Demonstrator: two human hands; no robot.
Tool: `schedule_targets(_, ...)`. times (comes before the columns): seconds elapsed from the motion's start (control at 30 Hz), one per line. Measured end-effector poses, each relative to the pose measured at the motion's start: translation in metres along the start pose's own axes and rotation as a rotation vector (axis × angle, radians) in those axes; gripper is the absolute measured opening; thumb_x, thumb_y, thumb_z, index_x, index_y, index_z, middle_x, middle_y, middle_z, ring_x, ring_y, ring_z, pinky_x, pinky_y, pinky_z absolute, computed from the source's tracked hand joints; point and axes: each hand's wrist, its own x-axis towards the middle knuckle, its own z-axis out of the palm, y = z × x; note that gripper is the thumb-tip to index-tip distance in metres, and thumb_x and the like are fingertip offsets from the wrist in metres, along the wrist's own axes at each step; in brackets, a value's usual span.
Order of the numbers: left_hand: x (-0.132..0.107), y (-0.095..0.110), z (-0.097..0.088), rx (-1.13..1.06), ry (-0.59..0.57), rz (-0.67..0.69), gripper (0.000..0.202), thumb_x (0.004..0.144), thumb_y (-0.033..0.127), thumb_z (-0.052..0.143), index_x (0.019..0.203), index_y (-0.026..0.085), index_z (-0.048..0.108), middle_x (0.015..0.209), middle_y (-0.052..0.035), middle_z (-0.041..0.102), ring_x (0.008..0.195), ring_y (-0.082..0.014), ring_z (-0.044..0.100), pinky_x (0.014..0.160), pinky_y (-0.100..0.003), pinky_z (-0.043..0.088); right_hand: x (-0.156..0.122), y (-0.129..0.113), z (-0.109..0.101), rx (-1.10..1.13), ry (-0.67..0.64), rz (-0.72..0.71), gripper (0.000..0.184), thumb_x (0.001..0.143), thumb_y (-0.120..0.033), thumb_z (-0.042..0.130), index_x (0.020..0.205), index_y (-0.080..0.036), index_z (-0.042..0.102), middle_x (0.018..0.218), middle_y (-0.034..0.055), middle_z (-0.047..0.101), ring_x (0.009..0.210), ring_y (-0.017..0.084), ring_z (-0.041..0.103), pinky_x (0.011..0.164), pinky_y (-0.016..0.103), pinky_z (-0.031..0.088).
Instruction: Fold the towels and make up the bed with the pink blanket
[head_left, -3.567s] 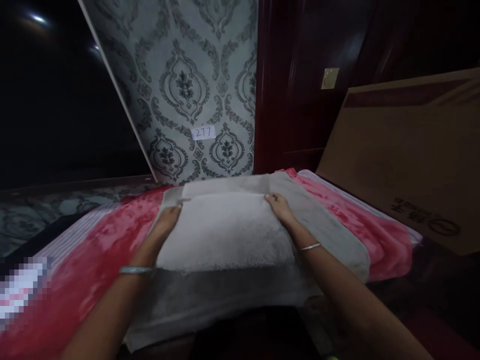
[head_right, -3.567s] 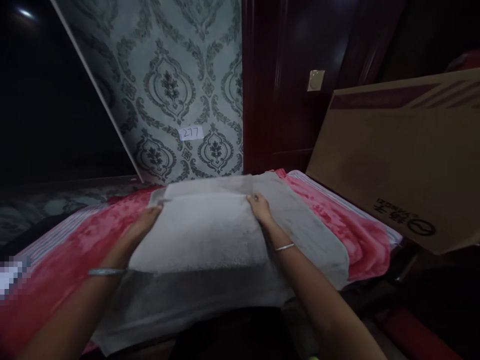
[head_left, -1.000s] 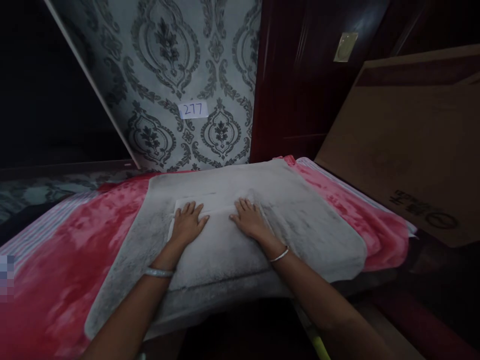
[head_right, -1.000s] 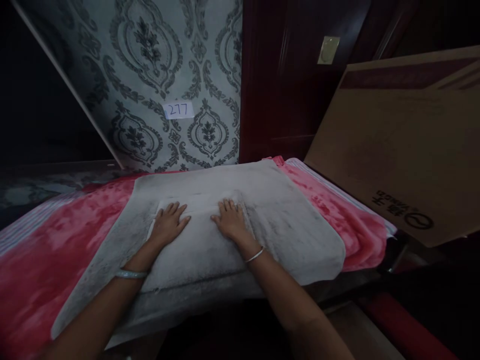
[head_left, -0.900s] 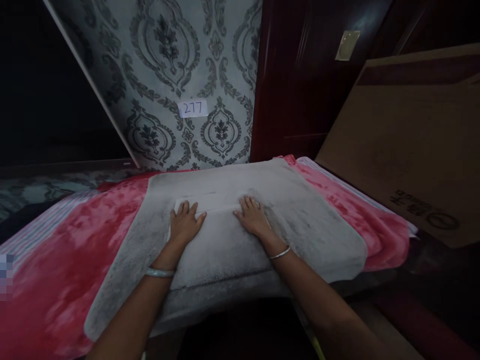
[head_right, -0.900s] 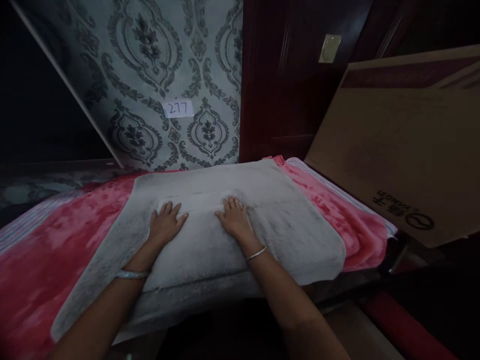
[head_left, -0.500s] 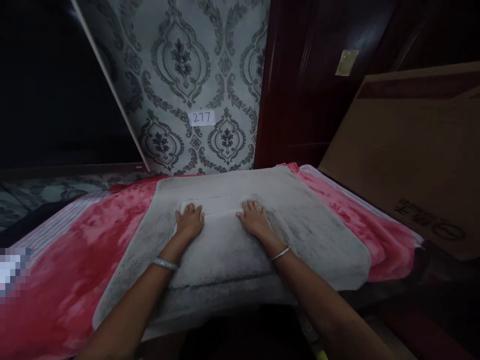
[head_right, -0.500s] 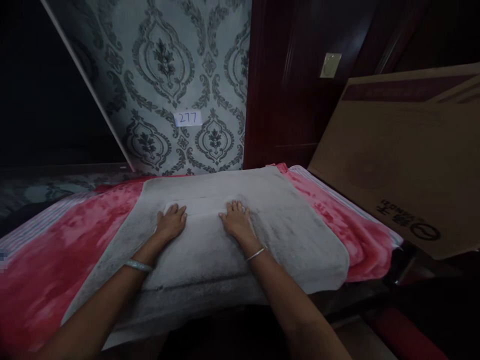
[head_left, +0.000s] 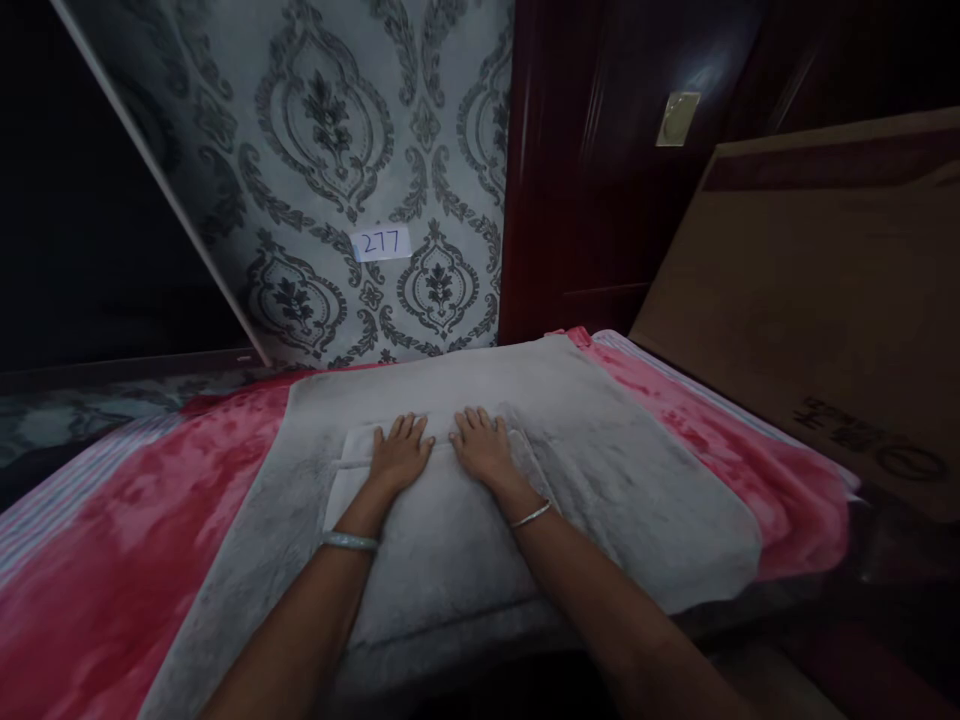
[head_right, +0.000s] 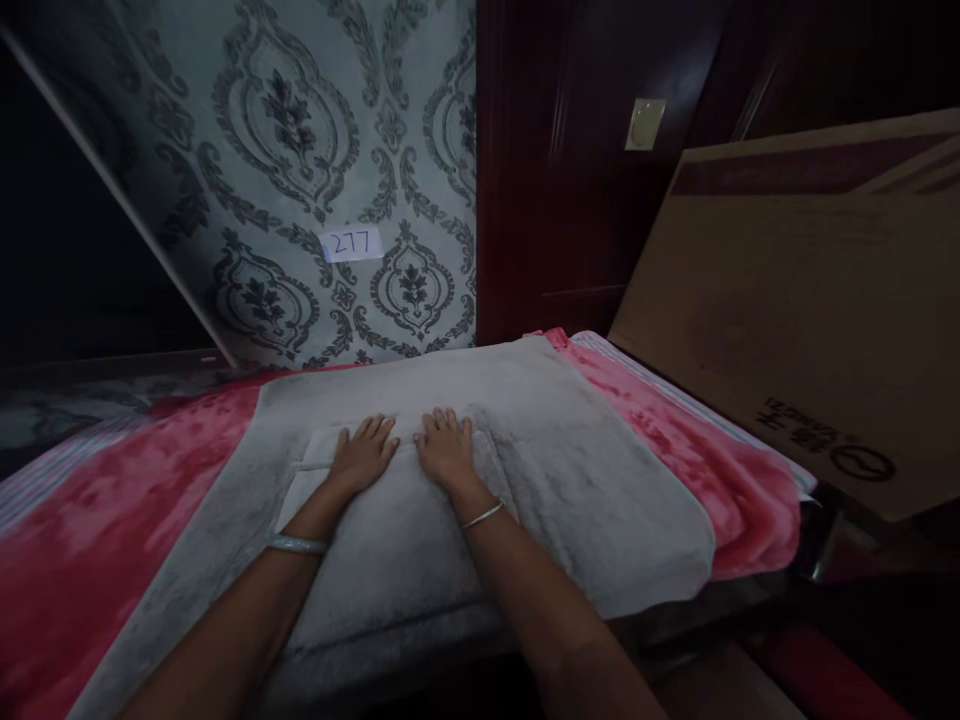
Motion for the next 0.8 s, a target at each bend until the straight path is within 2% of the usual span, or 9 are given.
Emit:
schedule_targets(0.1, 0.003, -0.020, -0.004, 0.015, 0.004, -0.028, 0.063, 0.101, 0.051, 0.028, 0.156, 0.022, 0.037, 0.165, -0.0124, 0.029, 0.154, -0.0295, 0.023, 0.122, -0.061, 0.017, 0.002, 0.001, 0.000, 0.002, -0.006, 0.011, 0.055, 0.105, -0.043, 0.029, 0.155, -0.022, 0.041, 0.165, 0.0069, 0.030, 0.153, 0.027, 0.020, 0.121, 0.056, 0.017)
schedule_targets(0.23, 0.005, -0.045, -0.006, 0.009, 0.044, -0.214, 0.065, 0.101, 0.053, 0.024, 0.156, 0.023, 0.037, 0.164, -0.0137, 0.032, 0.152, -0.0317, 0.027, 0.117, -0.062, 0.028, 0.005, 0.002, 0.001, 0.003, -0.006, 0.011, 0.054, 0.105, -0.044, 0.029, 0.153, -0.024, 0.043, 0.164, 0.0070, 0.032, 0.153, 0.027, 0.022, 0.121, 0.055, 0.018)
schedule_targets(0.3, 0.005, -0.050, -0.006, 0.005, 0.046, -0.245, 0.065, 0.101, 0.054, 0.023, 0.156, 0.023, 0.038, 0.164, -0.0138, 0.034, 0.152, -0.0319, 0.028, 0.115, -0.060, 0.032, 0.006, 0.003, 0.001, 0.013, 0.000, 0.010, 0.053, 0.105, -0.044, 0.030, 0.153, -0.024, 0.043, 0.164, 0.0068, 0.033, 0.152, 0.027, 0.022, 0.120, 0.055, 0.018)
schedule_targets(0.5, -0.001, -0.040, -0.009, 0.017, 0.085, -0.188, 0.061, 0.100, 0.049, 0.025, 0.150, 0.018, 0.044, 0.157, -0.0184, 0.044, 0.147, -0.0331, 0.035, 0.110, -0.062, 0.037, 0.002, -0.001, -0.002, 0.018, 0.020, 0.020, 0.052, 0.106, -0.042, 0.031, 0.152, -0.022, 0.044, 0.163, 0.0079, 0.035, 0.151, 0.027, 0.023, 0.120, 0.054, 0.019)
schedule_targets(0.6, -0.006, -0.037, -0.018, 0.095, 0.084, -0.166, 0.060, 0.100, 0.046, 0.027, 0.149, 0.016, 0.045, 0.152, -0.0204, 0.049, 0.143, -0.0350, 0.040, 0.113, -0.068, 0.028, -0.006, 0.002, -0.012, -0.006, 0.023, -0.006, 0.049, 0.106, -0.040, 0.033, 0.150, -0.023, 0.046, 0.161, 0.0082, 0.039, 0.149, 0.026, 0.028, 0.119, 0.051, 0.022)
schedule_targets(0.67, -0.010, -0.043, -0.022, 0.137, 0.091, -0.136, 0.059, 0.099, 0.048, 0.030, 0.143, 0.016, 0.052, 0.146, -0.0206, 0.054, 0.139, -0.0370, 0.045, 0.114, -0.070, 0.024, -0.015, 0.012, -0.021, -0.024, 0.031, -0.010, 0.046, 0.105, -0.038, 0.038, 0.145, -0.022, 0.052, 0.156, 0.0096, 0.045, 0.144, 0.027, 0.035, 0.116, 0.048, 0.028)
schedule_targets(0.73, -0.015, -0.056, -0.021, 0.099, 0.117, -0.101, 0.056, 0.098, 0.049, 0.031, 0.133, 0.017, 0.061, 0.140, -0.0193, 0.059, 0.135, -0.0364, 0.050, 0.113, -0.065, 0.031, -0.025, 0.026, -0.031, -0.027, 0.050, 0.016, 0.042, 0.102, -0.035, 0.042, 0.137, -0.020, 0.060, 0.148, 0.0112, 0.054, 0.137, 0.027, 0.043, 0.112, 0.043, 0.034)
schedule_targets(0.8, -0.022, -0.074, -0.013, -0.031, 0.158, -0.066, 0.051, 0.097, 0.046, 0.034, 0.124, 0.018, 0.066, 0.140, -0.0175, 0.060, 0.135, -0.0327, 0.051, 0.112, -0.054, 0.040, -0.033, 0.043, -0.038, -0.014, 0.065, 0.055, 0.038, 0.100, -0.029, 0.045, 0.131, -0.018, 0.065, 0.139, 0.0119, 0.061, 0.131, 0.026, 0.048, 0.109, 0.037, 0.036)
